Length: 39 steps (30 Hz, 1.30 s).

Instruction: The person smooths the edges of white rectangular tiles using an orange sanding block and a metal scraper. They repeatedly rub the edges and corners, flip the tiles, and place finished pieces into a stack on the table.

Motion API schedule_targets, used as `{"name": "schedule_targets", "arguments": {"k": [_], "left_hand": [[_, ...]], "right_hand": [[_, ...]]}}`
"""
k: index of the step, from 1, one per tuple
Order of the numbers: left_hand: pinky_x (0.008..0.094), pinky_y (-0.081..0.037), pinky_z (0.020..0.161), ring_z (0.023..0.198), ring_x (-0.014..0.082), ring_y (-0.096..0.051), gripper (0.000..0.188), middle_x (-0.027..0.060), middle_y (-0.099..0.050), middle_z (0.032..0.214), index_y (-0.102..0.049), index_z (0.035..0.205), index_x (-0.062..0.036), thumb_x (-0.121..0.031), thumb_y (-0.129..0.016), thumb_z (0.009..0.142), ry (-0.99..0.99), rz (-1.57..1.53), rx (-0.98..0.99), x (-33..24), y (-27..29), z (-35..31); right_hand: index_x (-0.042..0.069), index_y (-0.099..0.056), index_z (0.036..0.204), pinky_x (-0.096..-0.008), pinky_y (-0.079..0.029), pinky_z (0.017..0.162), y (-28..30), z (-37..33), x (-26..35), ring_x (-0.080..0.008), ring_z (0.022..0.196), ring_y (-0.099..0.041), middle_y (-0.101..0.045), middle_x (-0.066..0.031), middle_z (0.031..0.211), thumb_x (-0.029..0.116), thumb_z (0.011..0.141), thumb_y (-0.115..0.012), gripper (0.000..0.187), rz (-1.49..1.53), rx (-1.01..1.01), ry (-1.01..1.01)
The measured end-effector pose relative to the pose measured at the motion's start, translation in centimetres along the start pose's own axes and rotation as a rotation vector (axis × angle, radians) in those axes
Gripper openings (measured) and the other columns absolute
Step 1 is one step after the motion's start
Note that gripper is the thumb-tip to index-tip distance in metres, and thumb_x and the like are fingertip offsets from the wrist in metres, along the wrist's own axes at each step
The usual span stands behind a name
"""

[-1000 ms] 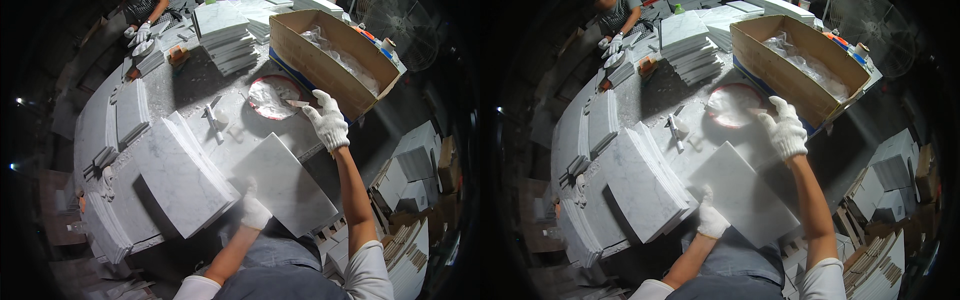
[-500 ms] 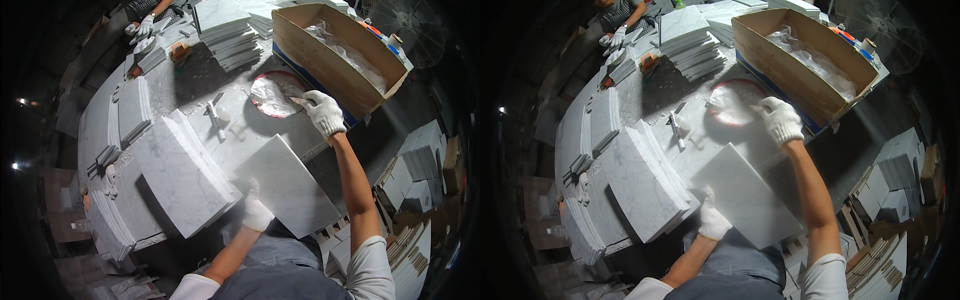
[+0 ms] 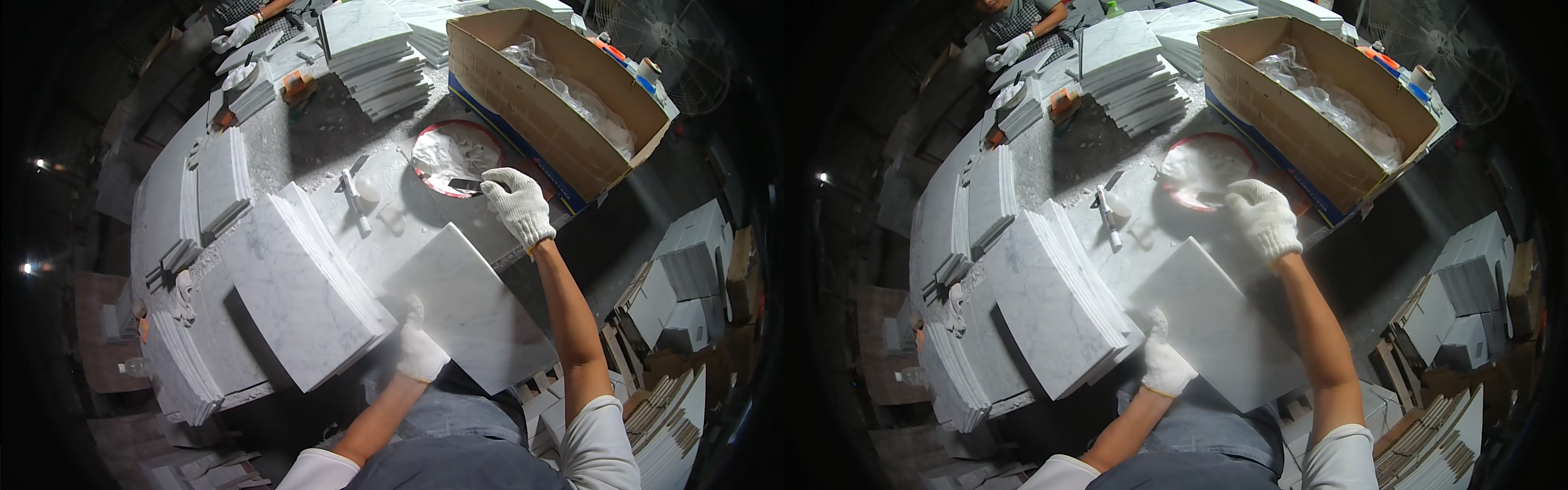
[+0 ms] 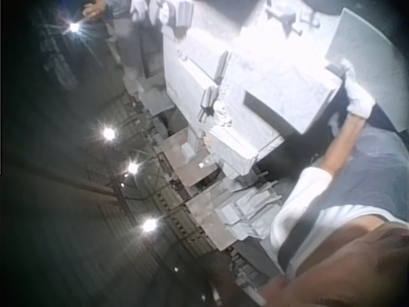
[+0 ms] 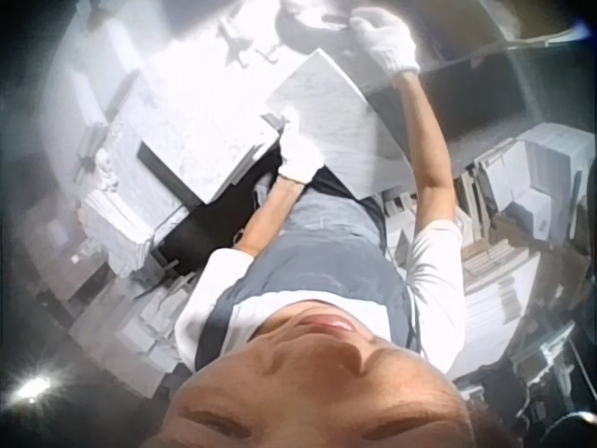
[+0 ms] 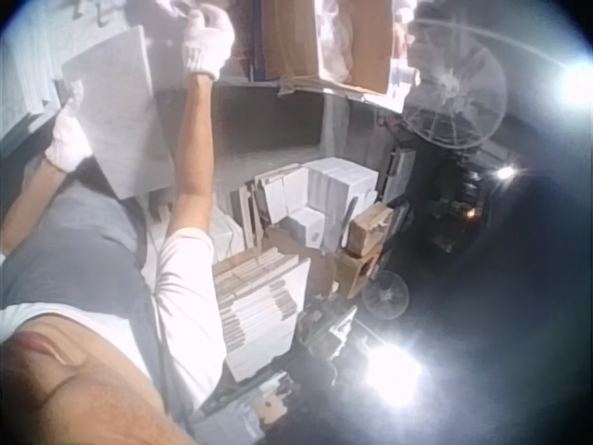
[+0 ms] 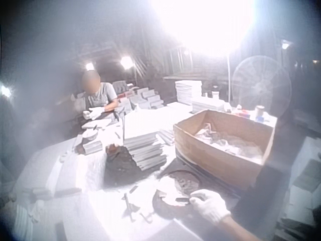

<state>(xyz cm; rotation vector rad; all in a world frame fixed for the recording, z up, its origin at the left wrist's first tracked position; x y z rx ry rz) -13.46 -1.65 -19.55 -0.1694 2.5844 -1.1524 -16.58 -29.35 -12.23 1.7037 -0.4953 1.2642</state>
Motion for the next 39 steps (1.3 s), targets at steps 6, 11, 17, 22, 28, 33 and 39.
{"name": "schedule_targets", "arguments": {"k": [6, 11, 17, 22, 28, 33, 39], "left_hand": [[0.0538, -0.041, 0.114, 0.132, 0.0371, -0.053, 0.071, 0.0134, -0.057, 0.144, -0.052, 0.146, -0.0069, -0.059, -0.059, 0.099, -0.044, 0.014, 0.013, 0.1, -0.3, 0.2], [0.0530, -0.041, 0.113, 0.133, 0.0364, -0.052, 0.072, 0.0131, -0.057, 0.144, -0.051, 0.147, -0.0080, -0.061, -0.058, 0.099, -0.064, 0.034, 0.031, 0.1, 0.3, 0.5], [0.0512, -0.043, 0.112, 0.131, 0.0350, -0.054, 0.072, 0.0118, -0.058, 0.143, -0.052, 0.146, -0.0087, -0.062, -0.061, 0.097, -0.102, 0.079, 0.032, 0.1, 0.8, 0.6], [0.0505, -0.044, 0.111, 0.129, 0.0355, -0.055, 0.071, 0.0118, -0.058, 0.142, -0.053, 0.145, -0.0083, -0.061, -0.062, 0.097, -0.034, 0.006, 0.052, 0.1, 0.8, 0.5], [0.0518, -0.043, 0.112, 0.130, 0.0367, -0.055, 0.069, 0.0134, -0.058, 0.143, -0.052, 0.145, -0.0070, -0.058, -0.061, 0.099, -0.028, -0.011, 0.076, 0.1, 1.0, 0.7], [0.0537, -0.041, 0.114, 0.134, 0.0374, -0.052, 0.068, 0.0146, -0.057, 0.146, -0.052, 0.147, -0.0065, -0.055, -0.060, 0.100, -0.029, -0.044, 0.087, 0.3, 1.1, 1.1], [0.0535, -0.041, 0.115, 0.135, 0.0375, -0.052, 0.066, 0.0148, -0.056, 0.147, -0.052, 0.147, -0.0061, -0.053, -0.059, 0.101, -0.065, -0.040, 0.085, 0.3, 0.7, 0.9]], "right_hand": [[0.006, -0.074, 0.117, -0.0267, -0.054, 0.058, -0.4, 0.3, 0.0, -0.0108, 0.071, -0.069, -0.075, -0.0031, 0.091, 0.022, 0.096, -0.072, 0.026, 0.059, 0.012, -0.057], [0.003, -0.073, 0.117, -0.0243, -0.052, 0.055, 0.8, -0.6, -0.1, -0.0105, 0.068, -0.066, -0.072, -0.0024, 0.085, 0.024, 0.096, -0.074, 0.030, 0.251, 0.038, -0.109], [-0.001, -0.071, 0.117, -0.0241, -0.051, 0.053, 3.1, -3.9, 0.2, -0.0117, 0.067, -0.065, -0.071, -0.0043, 0.084, 0.027, 0.095, -0.076, 0.035, 0.423, 0.124, -0.042], [0.000, -0.072, 0.117, -0.0235, -0.052, 0.054, 3.1, -5.9, 0.7, -0.0102, 0.068, -0.066, -0.072, -0.0045, 0.085, 0.023, 0.094, -0.077, 0.033, 0.402, 0.124, -0.061], [0.003, -0.073, 0.118, -0.0230, -0.054, 0.057, 2.8, -6.6, 1.3, -0.0087, 0.070, -0.067, -0.073, -0.0037, 0.086, 0.022, 0.094, -0.078, 0.031, 0.366, 0.107, -0.045], [0.003, -0.073, 0.118, -0.0225, -0.054, 0.056, 2.6, -7.0, 1.5, -0.0079, 0.070, -0.067, -0.072, -0.0030, 0.085, 0.021, 0.095, -0.077, 0.030, 0.315, 0.085, -0.020], [0.002, -0.072, 0.119, -0.0218, -0.053, 0.056, 2.6, -7.5, 2.2, -0.0063, 0.069, -0.065, -0.072, -0.0023, 0.084, 0.020, 0.096, -0.075, 0.029, 0.264, 0.068, 0.017]]}}
Point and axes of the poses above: each hand's wrist, its own z-axis towards the middle knuckle, its own y-axis out of the back of the hand, x = y × z, the point moved 3 cm from there along z, towards the middle knuckle
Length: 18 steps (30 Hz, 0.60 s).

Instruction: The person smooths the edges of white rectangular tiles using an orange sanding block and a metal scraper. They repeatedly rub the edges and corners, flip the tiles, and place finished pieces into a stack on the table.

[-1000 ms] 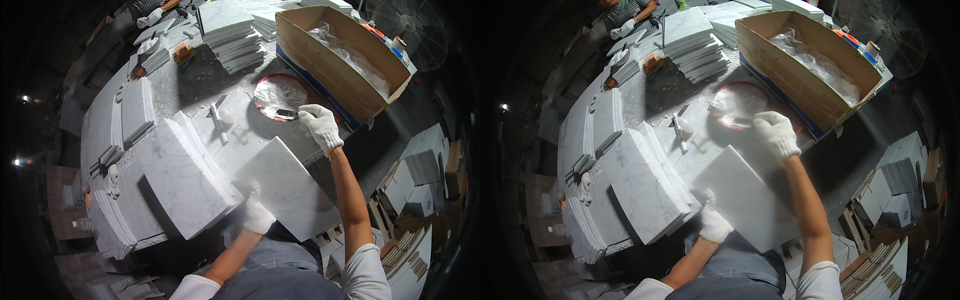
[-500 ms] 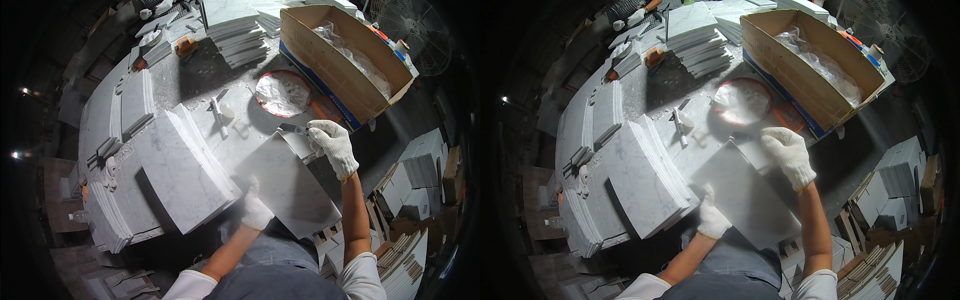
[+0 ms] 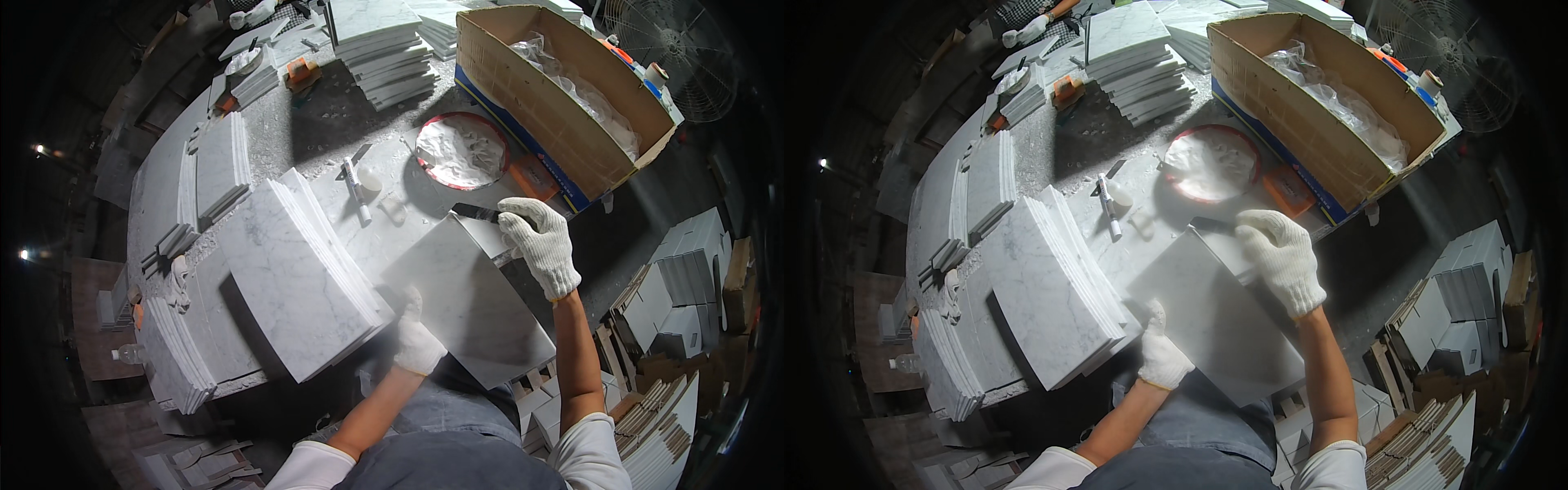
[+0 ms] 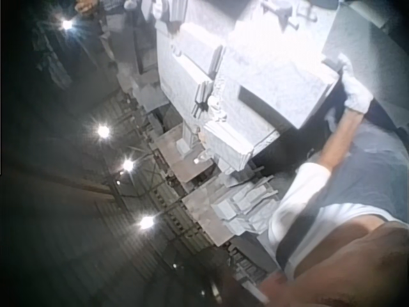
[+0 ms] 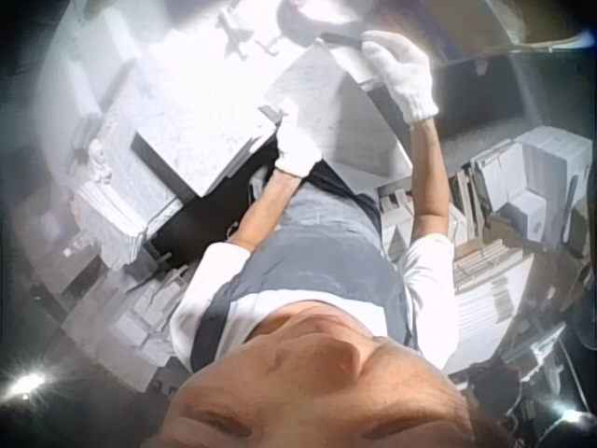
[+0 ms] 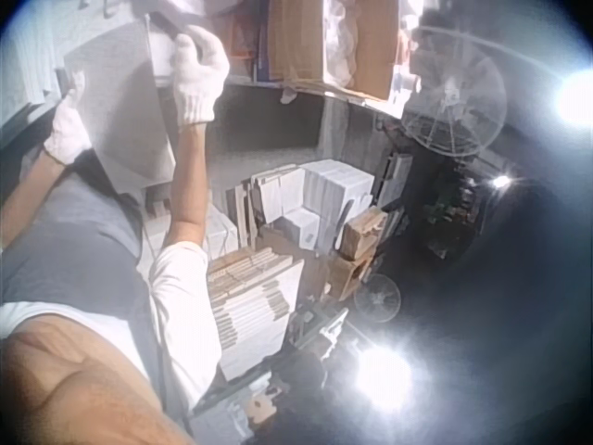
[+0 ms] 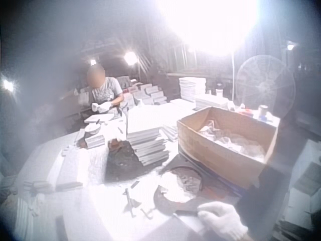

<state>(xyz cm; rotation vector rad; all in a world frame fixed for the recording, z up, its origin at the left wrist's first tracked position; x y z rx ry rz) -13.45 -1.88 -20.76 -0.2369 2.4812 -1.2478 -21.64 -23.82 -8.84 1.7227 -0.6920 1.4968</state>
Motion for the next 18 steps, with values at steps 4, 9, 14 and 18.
{"name": "schedule_targets", "arguments": {"k": [4, 9, 14, 18], "left_hand": [[0.0529, -0.041, 0.114, 0.134, 0.0372, -0.053, 0.065, 0.0150, -0.057, 0.146, -0.052, 0.147, -0.0057, -0.052, -0.059, 0.101, 0.029, -0.042, 0.055, -0.07, -0.43, -0.13], [0.0516, -0.042, 0.113, 0.132, 0.0368, -0.054, 0.066, 0.0154, -0.058, 0.145, -0.051, 0.147, -0.0045, -0.052, -0.060, 0.101, 0.038, -0.039, 0.084, -0.21, -0.56, -0.28], [0.0518, -0.043, 0.113, 0.131, 0.0368, -0.055, 0.066, 0.0157, -0.058, 0.143, -0.052, 0.146, -0.0042, -0.052, -0.061, 0.101, 0.021, -0.006, 0.056, -0.20, -0.35, -0.22], [0.0529, -0.042, 0.113, 0.131, 0.0377, -0.054, 0.067, 0.0159, -0.058, 0.143, -0.052, 0.146, -0.0047, -0.053, -0.059, 0.101, 0.035, -0.021, 0.037, -0.10, -0.11, -0.12]], "right_hand": [[0.002, -0.072, 0.119, -0.0210, -0.052, 0.056, -0.08, -0.27, 0.26, -0.0051, 0.069, -0.065, -0.072, -0.0021, 0.084, 0.018, 0.097, -0.075, 0.027, -0.071, -0.022, 0.005], [0.002, -0.073, 0.118, -0.0208, -0.052, 0.055, -0.24, -0.41, 0.28, -0.0046, 0.069, -0.065, -0.072, -0.0017, 0.086, 0.016, 0.096, -0.075, 0.025, -0.067, -0.038, 0.054], [0.002, -0.073, 0.117, -0.0211, -0.053, 0.057, -0.24, -0.67, 0.33, -0.0051, 0.071, -0.066, -0.073, -0.0021, 0.092, 0.014, 0.096, -0.075, 0.024, -0.087, -0.059, 0.076], [0.002, -0.073, 0.117, -0.0214, -0.054, 0.062, -0.23, -0.87, 0.60, -0.0056, 0.074, -0.067, -0.073, -0.0025, 0.096, 0.013, 0.096, -0.075, 0.024, -0.114, -0.061, 0.144]]}}
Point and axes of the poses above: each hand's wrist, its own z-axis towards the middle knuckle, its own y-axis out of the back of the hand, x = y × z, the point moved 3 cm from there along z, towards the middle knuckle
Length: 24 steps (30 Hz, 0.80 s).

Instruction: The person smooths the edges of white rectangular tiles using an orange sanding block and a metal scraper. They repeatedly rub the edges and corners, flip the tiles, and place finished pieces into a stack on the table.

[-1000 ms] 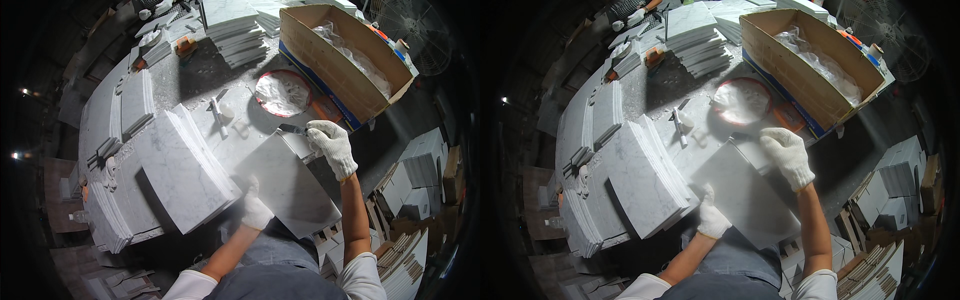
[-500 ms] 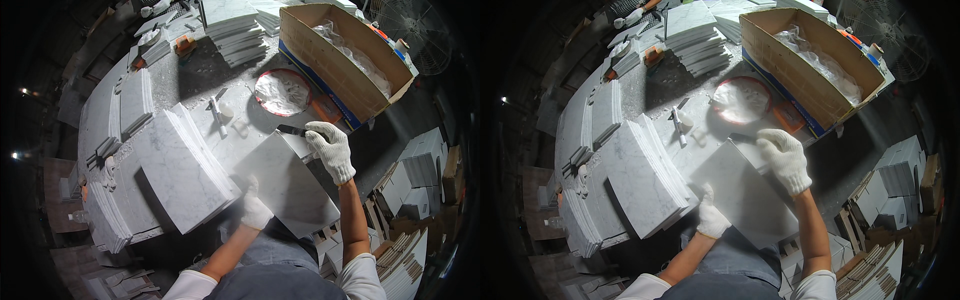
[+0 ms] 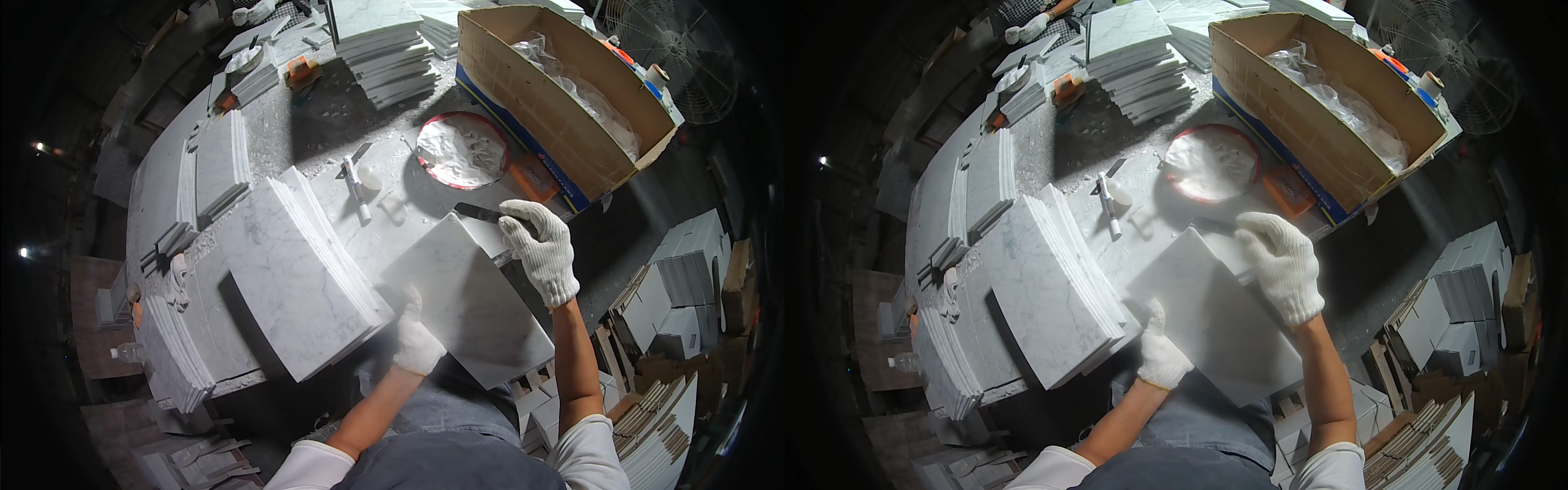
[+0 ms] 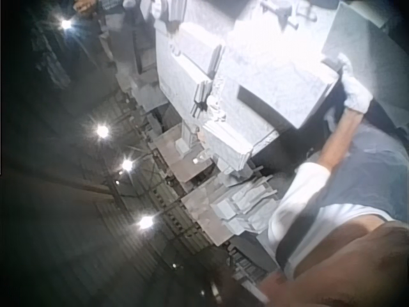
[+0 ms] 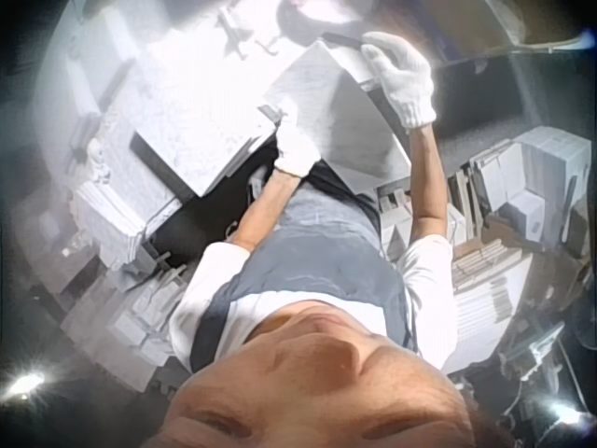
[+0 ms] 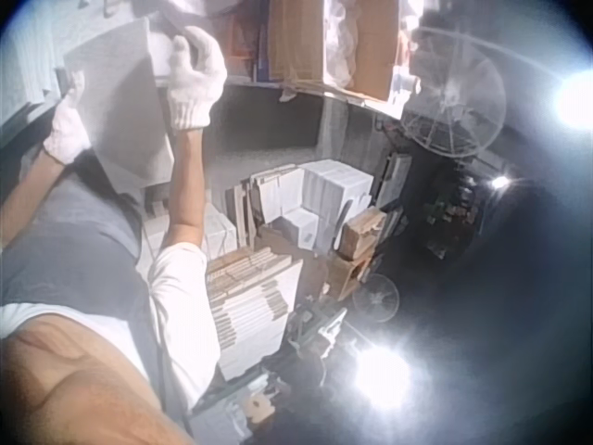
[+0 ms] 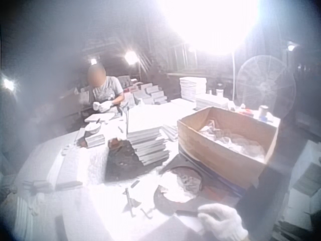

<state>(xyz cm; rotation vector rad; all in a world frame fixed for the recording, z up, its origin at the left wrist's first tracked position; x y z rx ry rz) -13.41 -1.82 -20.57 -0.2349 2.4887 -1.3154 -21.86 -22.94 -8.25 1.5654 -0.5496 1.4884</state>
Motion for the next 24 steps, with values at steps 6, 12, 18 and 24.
{"name": "schedule_targets", "arguments": {"k": [6, 12, 18, 24], "left_hand": [[0.0544, -0.042, 0.113, 0.132, 0.0385, -0.053, 0.066, 0.0163, -0.057, 0.145, -0.051, 0.147, -0.0052, -0.054, -0.055, 0.103, 0.026, 0.002, -0.008, 0.0, 0.3, 0.0], [0.0551, -0.042, 0.113, 0.135, 0.0383, -0.051, 0.066, 0.0155, -0.055, 0.147, -0.051, 0.147, -0.0065, -0.055, -0.055, 0.103, -0.006, 0.028, -0.009, -0.1, -0.3, 0.0], [0.0539, -0.042, 0.113, 0.134, 0.0368, -0.052, 0.068, 0.0131, -0.056, 0.146, -0.052, 0.147, -0.0088, -0.058, -0.058, 0.100, 0.061, 0.009, -0.055, -0.1, -0.5, -0.4], [0.0498, -0.043, 0.112, 0.134, 0.0338, -0.053, 0.069, 0.0121, -0.057, 0.145, -0.053, 0.145, -0.0094, -0.061, -0.060, 0.099, 0.048, 0.100, -0.148, -0.2, 0.1, -0.3]], "right_hand": [[0.001, -0.073, 0.117, -0.0214, -0.055, 0.065, 0.0, -0.1, -0.1, -0.0060, 0.075, -0.067, -0.073, -0.0027, 0.097, 0.012, 0.096, -0.075, 0.024, 0.018, 0.006, 0.047], [0.003, -0.072, 0.118, -0.0204, -0.051, 0.060, 0.7, 1.2, -0.4, -0.0055, 0.071, -0.065, -0.072, -0.0006, 0.091, 0.013, 0.097, -0.074, 0.023, 0.044, -0.045, 0.065], [0.006, -0.074, 0.112, -0.0293, -0.057, 0.073, 0.9, 6.1, -0.7, -0.0213, 0.082, -0.074, -0.076, -0.0093, 0.097, 0.013, 0.093, -0.076, 0.020, -0.509, -0.195, 0.403], [0.021, -0.074, 0.105, -0.0422, -0.057, 0.076, -1.2, 9.2, -0.7, -0.0316, 0.090, -0.073, -0.073, -0.0078, 0.100, 0.029, 0.096, -0.064, 0.016, -0.850, -0.108, 0.363]]}}
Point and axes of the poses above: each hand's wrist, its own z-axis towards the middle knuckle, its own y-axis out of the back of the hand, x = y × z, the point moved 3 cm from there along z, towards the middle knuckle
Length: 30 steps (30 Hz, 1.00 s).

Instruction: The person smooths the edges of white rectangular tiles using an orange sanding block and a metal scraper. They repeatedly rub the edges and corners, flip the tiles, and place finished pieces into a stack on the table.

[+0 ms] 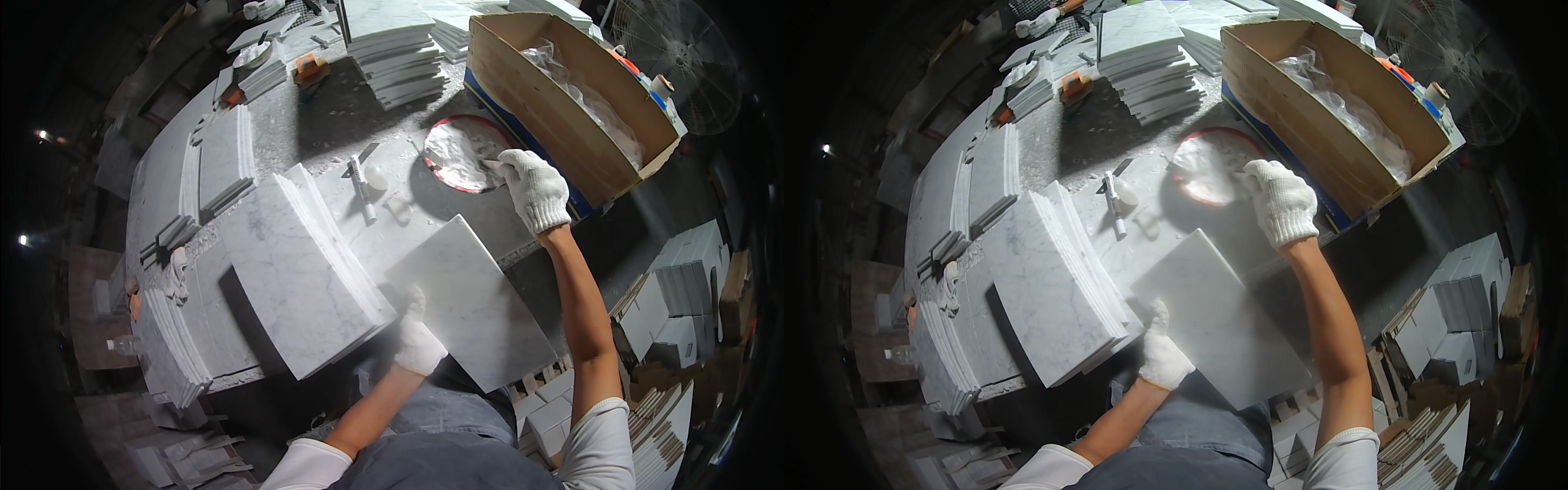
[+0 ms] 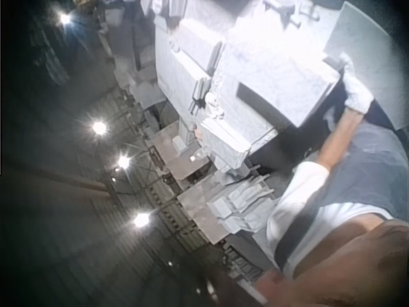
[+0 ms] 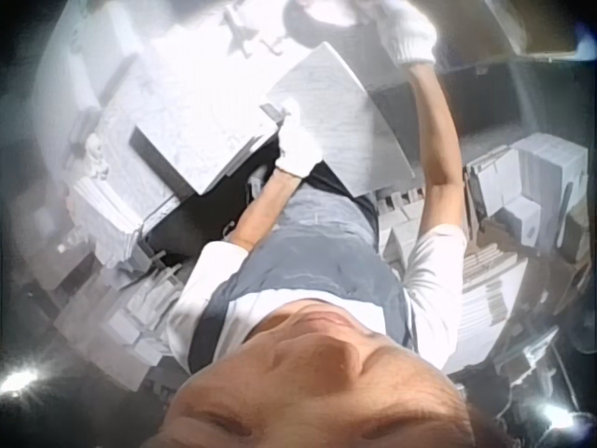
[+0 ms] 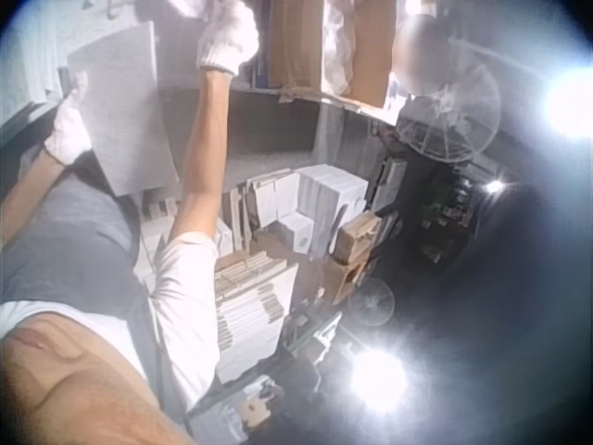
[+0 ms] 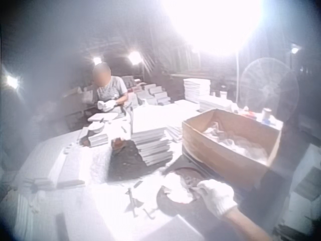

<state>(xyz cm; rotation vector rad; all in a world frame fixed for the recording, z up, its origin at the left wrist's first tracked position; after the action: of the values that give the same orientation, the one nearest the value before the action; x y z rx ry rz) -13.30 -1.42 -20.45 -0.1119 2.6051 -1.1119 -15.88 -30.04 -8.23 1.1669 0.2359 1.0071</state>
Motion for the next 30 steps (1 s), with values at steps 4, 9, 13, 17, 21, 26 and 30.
{"name": "schedule_targets", "arguments": {"k": [4, 9, 13, 17, 21, 26, 30], "left_hand": [[0.0460, -0.044, 0.111, 0.133, 0.0328, -0.054, 0.066, 0.0116, -0.058, 0.143, -0.053, 0.145, -0.0084, -0.059, -0.056, 0.102, -0.056, 0.045, -0.028, -0.1, -0.3, -0.2], [0.0423, -0.047, 0.109, 0.127, 0.0285, -0.058, 0.058, 0.0102, -0.061, 0.138, -0.051, 0.146, -0.0070, -0.050, -0.053, 0.107, -0.042, -0.041, 0.179, -0.1, -0.9, -0.4], [0.0388, -0.045, 0.112, 0.128, 0.0253, -0.058, 0.052, 0.0103, -0.060, 0.137, -0.051, 0.146, -0.0072, -0.045, -0.050, 0.109, -0.077, 0.048, 0.107, 0.1, 0.2, 0.3], [0.0384, -0.044, 0.112, 0.130, 0.0242, -0.056, 0.053, 0.0098, -0.058, 0.140, -0.050, 0.146, -0.0074, -0.046, -0.049, 0.109, -0.163, 0.078, 0.090, 0.3, 0.6, 0.8], [0.0382, -0.045, 0.110, 0.130, 0.0234, -0.055, 0.055, 0.0090, -0.055, 0.142, -0.048, 0.147, -0.0075, -0.048, -0.048, 0.109, -0.191, 0.047, 0.264, 0.0, -0.6, 0.0], [0.0387, -0.049, 0.105, 0.119, 0.0221, -0.059, 0.050, 0.0075, -0.058, 0.135, -0.051, 0.143, -0.0075, -0.041, -0.057, 0.107, -0.093, -0.057, 0.120, -0.3, -0.9, -0.5], [0.0381, -0.049, 0.104, 0.117, 0.0206, -0.059, 0.051, 0.0061, -0.059, 0.132, -0.052, 0.144, -0.0070, -0.038, -0.062, 0.105, -0.208, 0.008, 0.084, 0.0, -0.2, 0.0]], "right_hand": [[0.020, -0.073, 0.110, -0.0445, -0.059, 0.073, 2.1, 0.3, 2.1, -0.0331, 0.086, -0.073, -0.070, -0.0076, 0.110, 0.027, 0.095, -0.068, 0.017, -0.089, 0.089, -0.060], [0.005, -0.068, 0.126, -0.0342, -0.060, 0.091, 4.8, -1.1, 8.2, -0.0233, 0.099, -0.072, -0.068, -0.0129, 0.122, 0.011, 0.077, -0.089, 0.054, 0.325, -0.080, 0.080], [0.010, -0.069, 0.124, -0.0422, -0.057, 0.082, 1.9, -0.6, 13.2, -0.0339, 0.098, -0.070, -0.070, -0.0158, 0.109, 0.036, 0.090, -0.076, 0.043, 0.267, 0.358, 0.121], [0.007, -0.069, 0.119, -0.0480, -0.055, 0.079, -2.5, 2.0, 16.4, -0.0386, 0.094, -0.071, -0.073, -0.0189, 0.105, 0.039, 0.093, -0.070, 0.041, 0.190, 0.513, 0.125], [0.006, -0.071, 0.113, -0.0493, -0.056, 0.079, -6.6, 3.5, 17.5, -0.0394, 0.093, -0.072, -0.074, -0.0194, 0.099, 0.035, 0.093, -0.067, 0.036, 0.117, 0.634, -0.043], [0.009, -0.076, 0.099, -0.0478, -0.057, 0.080, -9.9, 3.8, 17.9, -0.0392, 0.094, -0.073, -0.075, -0.0202, 0.100, 0.036, 0.090, -0.066, 0.030, 0.135, 0.608, -0.114], [0.012, -0.078, 0.093, -0.0483, -0.057, 0.078, -11.1, 4.5, 18.7, -0.0388, 0.086, -0.073, -0.074, -0.0204, 0.097, 0.033, 0.087, -0.066, 0.025, 0.123, 0.542, -0.043]]}}
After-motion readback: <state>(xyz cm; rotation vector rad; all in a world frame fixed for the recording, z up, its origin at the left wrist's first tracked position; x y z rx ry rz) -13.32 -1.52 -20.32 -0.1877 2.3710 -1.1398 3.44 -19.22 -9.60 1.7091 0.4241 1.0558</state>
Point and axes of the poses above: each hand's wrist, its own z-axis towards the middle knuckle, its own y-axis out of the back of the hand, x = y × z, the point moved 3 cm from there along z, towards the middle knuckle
